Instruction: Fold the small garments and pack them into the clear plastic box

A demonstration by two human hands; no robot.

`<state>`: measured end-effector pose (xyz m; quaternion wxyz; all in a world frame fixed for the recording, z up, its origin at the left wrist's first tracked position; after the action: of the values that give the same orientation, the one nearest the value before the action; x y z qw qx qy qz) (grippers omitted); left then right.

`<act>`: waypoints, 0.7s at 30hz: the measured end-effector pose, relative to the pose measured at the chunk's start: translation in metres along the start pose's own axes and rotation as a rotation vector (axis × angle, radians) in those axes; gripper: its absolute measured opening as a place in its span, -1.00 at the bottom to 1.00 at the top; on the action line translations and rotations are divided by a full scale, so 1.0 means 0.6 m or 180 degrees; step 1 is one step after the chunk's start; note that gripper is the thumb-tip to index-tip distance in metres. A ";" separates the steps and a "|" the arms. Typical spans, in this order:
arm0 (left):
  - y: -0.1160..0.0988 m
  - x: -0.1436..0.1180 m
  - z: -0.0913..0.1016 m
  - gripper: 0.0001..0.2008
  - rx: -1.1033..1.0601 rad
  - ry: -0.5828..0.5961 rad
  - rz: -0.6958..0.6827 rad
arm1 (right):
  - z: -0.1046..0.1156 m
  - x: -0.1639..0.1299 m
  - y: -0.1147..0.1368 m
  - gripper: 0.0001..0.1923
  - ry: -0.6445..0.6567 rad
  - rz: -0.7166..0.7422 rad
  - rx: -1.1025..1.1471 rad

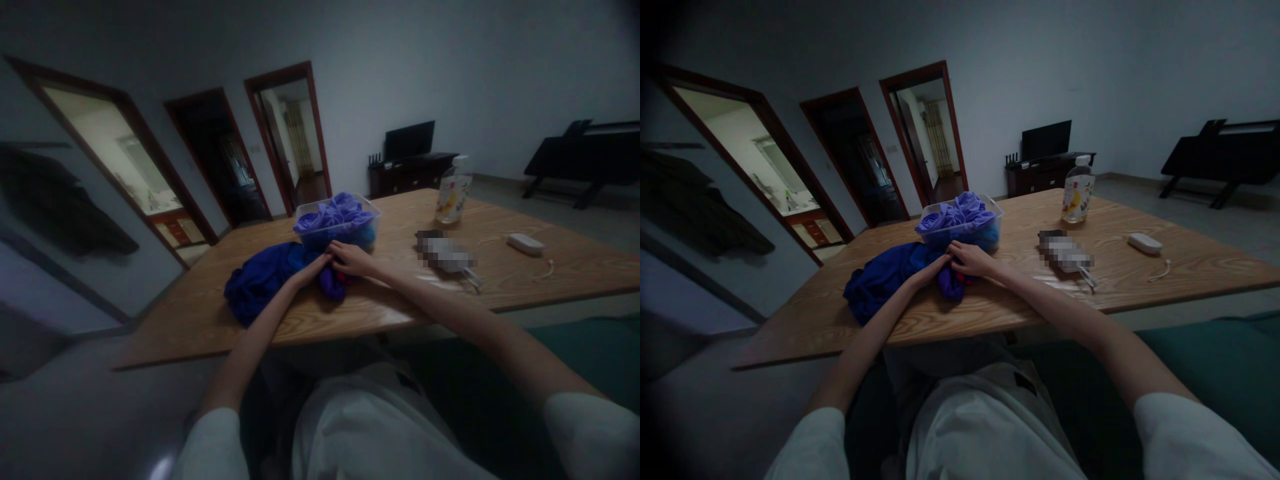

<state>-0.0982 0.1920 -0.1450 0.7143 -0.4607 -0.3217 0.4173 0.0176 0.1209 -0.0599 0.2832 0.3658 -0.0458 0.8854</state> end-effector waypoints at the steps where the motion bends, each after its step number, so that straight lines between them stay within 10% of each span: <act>1: 0.001 0.002 0.000 -0.36 -0.0006 0.0005 -0.0016 | 0.000 0.000 -0.001 -0.67 -0.0004 0.0001 -0.0013; 21: -0.058 -0.028 -0.019 -0.39 -0.0107 -0.0061 0.0003 | 0.001 0.001 0.002 -0.69 0.0034 -0.0012 -0.0053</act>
<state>-0.0856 0.1644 -0.1181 0.7031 -0.4688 -0.3352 0.4165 0.0170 0.1202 -0.0586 0.2881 0.3588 -0.0509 0.8864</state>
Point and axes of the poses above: each hand's wrist, its own x-axis towards the middle knuckle, its own z-axis out of the back of the hand, y = z × x, the point moved 9 cm from there along x, towards the middle knuckle, and after that the axes turned 8 degrees about -y, right-handed, at the moved point
